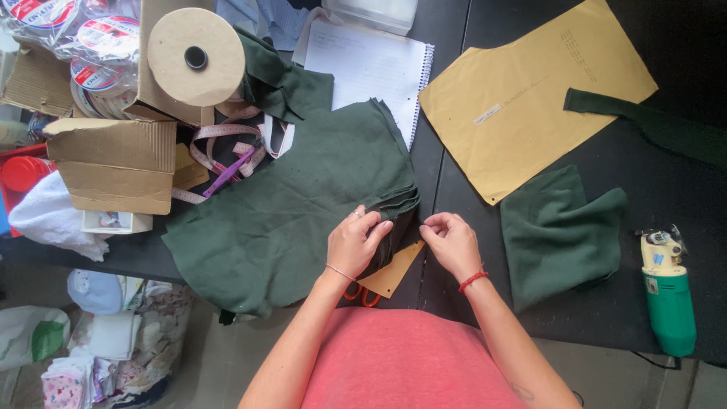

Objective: Cutting fabric pieces using a paper pattern and an electric rotary cutter

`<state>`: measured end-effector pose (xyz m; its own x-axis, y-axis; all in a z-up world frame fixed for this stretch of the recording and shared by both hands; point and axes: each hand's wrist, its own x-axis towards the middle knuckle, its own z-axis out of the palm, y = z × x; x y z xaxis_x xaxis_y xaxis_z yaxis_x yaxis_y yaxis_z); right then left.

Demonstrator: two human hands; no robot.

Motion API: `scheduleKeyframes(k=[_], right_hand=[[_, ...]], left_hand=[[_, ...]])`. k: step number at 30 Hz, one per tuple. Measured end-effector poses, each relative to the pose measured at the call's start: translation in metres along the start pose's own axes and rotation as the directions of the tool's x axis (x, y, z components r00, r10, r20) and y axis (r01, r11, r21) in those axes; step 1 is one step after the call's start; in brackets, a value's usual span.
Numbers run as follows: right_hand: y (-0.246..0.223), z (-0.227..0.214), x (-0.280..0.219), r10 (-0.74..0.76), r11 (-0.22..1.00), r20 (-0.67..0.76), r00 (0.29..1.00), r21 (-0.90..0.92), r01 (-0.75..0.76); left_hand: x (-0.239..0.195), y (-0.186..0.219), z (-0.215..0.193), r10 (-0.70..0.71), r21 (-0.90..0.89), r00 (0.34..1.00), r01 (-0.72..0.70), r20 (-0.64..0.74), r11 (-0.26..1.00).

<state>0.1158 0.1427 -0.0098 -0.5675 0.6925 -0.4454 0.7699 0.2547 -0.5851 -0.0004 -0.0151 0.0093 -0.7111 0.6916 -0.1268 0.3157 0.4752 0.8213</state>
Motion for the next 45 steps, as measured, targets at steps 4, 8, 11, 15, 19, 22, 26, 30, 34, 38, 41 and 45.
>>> scheduleKeyframes(k=[4,8,11,15,19,22,26,30,34,38,41,45], right_hand=[[-0.014,-0.001,-0.009,0.145,0.881,0.129,0.981,0.435,-0.187],[-0.028,-0.025,-0.018,0.236,0.718,0.186,0.954,0.628,-0.300],[-0.020,-0.053,-0.025,0.203,0.828,0.001,0.979,0.533,-0.172],[0.045,-0.090,-0.030,0.023,0.998,-0.394,0.919,0.056,-0.001],[0.127,-0.107,-0.047,0.073,0.988,-0.563,0.823,-0.070,-0.136],[0.159,-0.113,-0.057,0.298,0.936,-0.606,0.737,0.032,-0.352],[0.173,-0.111,-0.052,0.589,0.803,-0.505,0.631,0.276,-0.528],[0.175,-0.109,-0.049,0.541,0.841,-0.473,0.696,0.299,-0.450],[0.147,-0.124,-0.067,0.512,0.857,-0.460,0.725,0.326,-0.399],[0.126,-0.155,-0.080,0.557,0.754,-0.302,0.774,0.574,-0.319],[0.153,-0.169,-0.081,0.450,0.813,-0.332,0.829,0.536,-0.227],[0.141,-0.195,-0.078,0.320,0.887,-0.323,0.890,0.432,-0.162]], left_hand=[[-0.007,0.038,-0.010,0.068,-0.160,0.998,-0.065,0.016,0.985],[-0.015,0.072,-0.014,0.329,-0.564,0.934,-0.198,0.140,0.802],[0.000,0.055,-0.003,0.374,-0.344,0.919,-0.314,0.122,0.885],[0.015,0.039,0.016,0.248,0.406,0.925,-0.353,0.289,0.843],[0.013,0.048,0.046,0.235,0.403,0.882,-0.405,0.410,0.821],[0.015,0.050,0.082,0.389,0.214,0.907,-0.417,0.164,0.883],[0.027,0.066,0.143,-0.125,-0.097,0.813,0.217,0.569,0.971],[0.040,0.104,0.183,-0.327,-0.203,0.746,0.521,0.580,0.829],[0.036,0.137,0.192,-0.355,-0.114,0.791,0.466,0.499,0.877],[0.028,0.175,0.129,-0.041,-0.506,0.877,0.313,0.478,0.804],[0.015,0.176,0.062,0.006,-0.684,0.914,0.300,0.406,0.665],[-0.005,0.189,-0.055,0.071,-0.413,0.993,-0.028,0.090,0.910]])
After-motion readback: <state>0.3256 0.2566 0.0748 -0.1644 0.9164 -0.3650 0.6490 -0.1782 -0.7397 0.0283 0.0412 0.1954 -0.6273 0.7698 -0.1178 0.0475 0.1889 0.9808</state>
